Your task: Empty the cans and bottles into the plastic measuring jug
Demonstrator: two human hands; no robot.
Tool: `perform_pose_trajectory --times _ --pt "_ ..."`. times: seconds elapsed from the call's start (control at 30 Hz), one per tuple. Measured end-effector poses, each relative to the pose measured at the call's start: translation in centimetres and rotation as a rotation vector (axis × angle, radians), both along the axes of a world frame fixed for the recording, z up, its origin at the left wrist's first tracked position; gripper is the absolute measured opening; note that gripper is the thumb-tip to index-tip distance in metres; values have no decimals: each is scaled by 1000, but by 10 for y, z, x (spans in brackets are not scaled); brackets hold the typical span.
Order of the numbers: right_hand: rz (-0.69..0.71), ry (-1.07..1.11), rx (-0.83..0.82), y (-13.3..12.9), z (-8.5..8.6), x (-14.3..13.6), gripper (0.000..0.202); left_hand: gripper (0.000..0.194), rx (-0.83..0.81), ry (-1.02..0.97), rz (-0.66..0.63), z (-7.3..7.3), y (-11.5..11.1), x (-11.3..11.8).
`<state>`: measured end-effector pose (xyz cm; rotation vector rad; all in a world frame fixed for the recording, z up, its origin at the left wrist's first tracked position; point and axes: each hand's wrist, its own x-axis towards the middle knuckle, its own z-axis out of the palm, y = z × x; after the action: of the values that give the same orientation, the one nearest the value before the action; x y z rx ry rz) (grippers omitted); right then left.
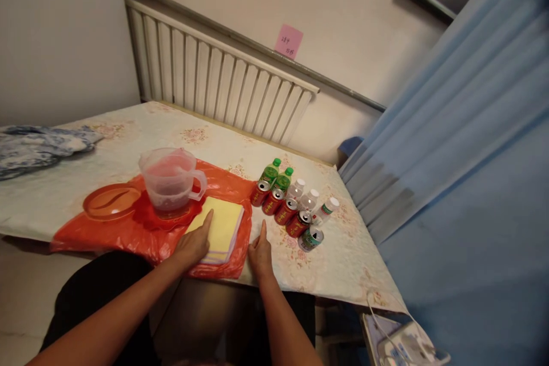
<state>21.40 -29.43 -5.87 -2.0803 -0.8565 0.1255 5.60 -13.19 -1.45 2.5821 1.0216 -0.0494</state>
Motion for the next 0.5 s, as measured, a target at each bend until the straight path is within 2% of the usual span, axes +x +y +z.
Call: perform_pose_trajectory --times 0.17,0.3,0.4,0.5 --pt "18 71 43 0 6 1 90 84 18 -5 -9 -7 6 2" --pt "24 71 154 -15 9 6 77 80 22 -43 -49 -18 16 3" --pt "-85 56 235 -43 11 20 60 68 9 -152 -75 -28 22 -1" --pt "-302 39 279 -82 14 46 47 60 -42 -318 -100 -36 24 -10"
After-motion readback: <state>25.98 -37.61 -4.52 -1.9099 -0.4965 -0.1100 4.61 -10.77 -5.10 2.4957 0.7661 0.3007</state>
